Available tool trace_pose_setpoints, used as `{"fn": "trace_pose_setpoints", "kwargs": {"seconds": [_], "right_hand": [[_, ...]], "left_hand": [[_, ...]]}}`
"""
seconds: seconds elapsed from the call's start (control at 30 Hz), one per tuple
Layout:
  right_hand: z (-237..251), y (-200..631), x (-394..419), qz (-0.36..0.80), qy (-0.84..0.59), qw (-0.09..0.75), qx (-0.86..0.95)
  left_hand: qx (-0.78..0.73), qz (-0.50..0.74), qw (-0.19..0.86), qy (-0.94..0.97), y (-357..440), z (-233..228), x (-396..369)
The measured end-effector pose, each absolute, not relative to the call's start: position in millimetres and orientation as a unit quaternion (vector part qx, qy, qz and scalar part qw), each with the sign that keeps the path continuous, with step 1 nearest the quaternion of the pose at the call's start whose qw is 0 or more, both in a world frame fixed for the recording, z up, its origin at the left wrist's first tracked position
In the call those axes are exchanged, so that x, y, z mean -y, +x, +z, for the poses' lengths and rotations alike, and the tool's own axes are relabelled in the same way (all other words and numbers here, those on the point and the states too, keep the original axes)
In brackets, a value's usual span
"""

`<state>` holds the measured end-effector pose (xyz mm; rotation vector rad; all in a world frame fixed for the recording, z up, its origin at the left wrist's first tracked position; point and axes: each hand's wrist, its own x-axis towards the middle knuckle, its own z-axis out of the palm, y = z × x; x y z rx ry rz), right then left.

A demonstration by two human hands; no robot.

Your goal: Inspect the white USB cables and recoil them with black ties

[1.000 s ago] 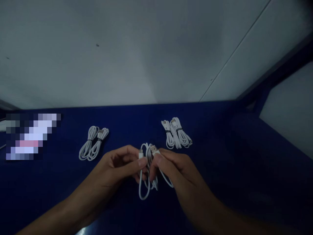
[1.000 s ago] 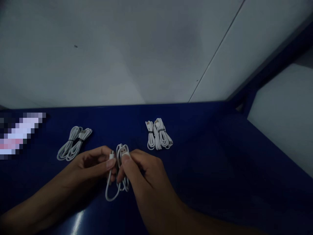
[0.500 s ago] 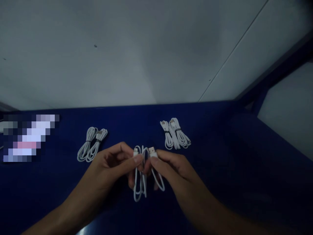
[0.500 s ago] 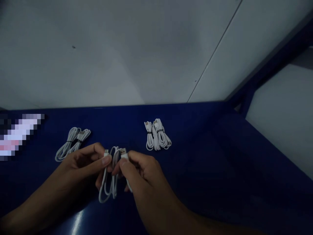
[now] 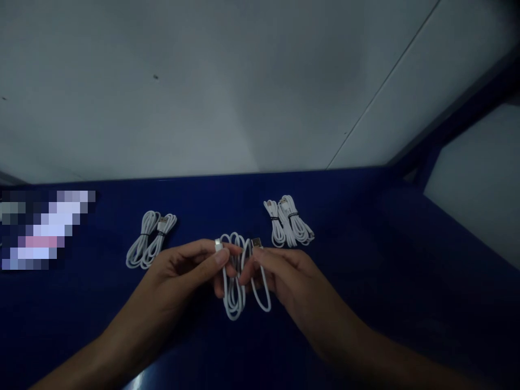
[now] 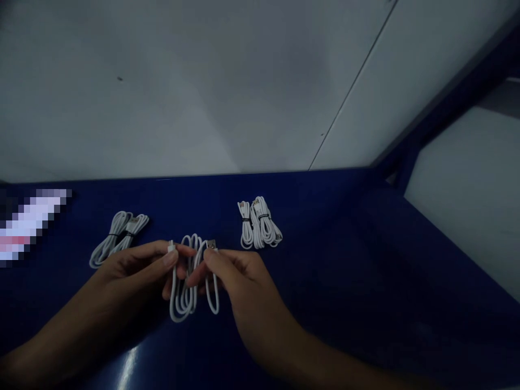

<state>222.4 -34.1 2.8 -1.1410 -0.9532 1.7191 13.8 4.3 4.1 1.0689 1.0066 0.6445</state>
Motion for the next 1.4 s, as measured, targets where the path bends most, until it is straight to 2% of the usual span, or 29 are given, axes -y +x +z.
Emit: {"fn": "trace_pose_setpoints", "kwargs": {"seconds": [0.3,1.07,1.4], "right_hand": [[0.4,222.5,33.3,0.685,-0.427,0.450,0.382],[8.5,224.4,32.8,0.651,-0.437,0.438,0.440],[3.2,223.9,38.4,0.615,-0.541,0.396,0.415]], "left_hand": [[-0.479,0.264,0.673,0.498,13.5,10.0,-5.3],[-0.451,0.280,0.686,0.498,13.8,10.0,-4.0],[-0.474,0.296,0.691,0.458,14.0,5.7,-5.2]]}}
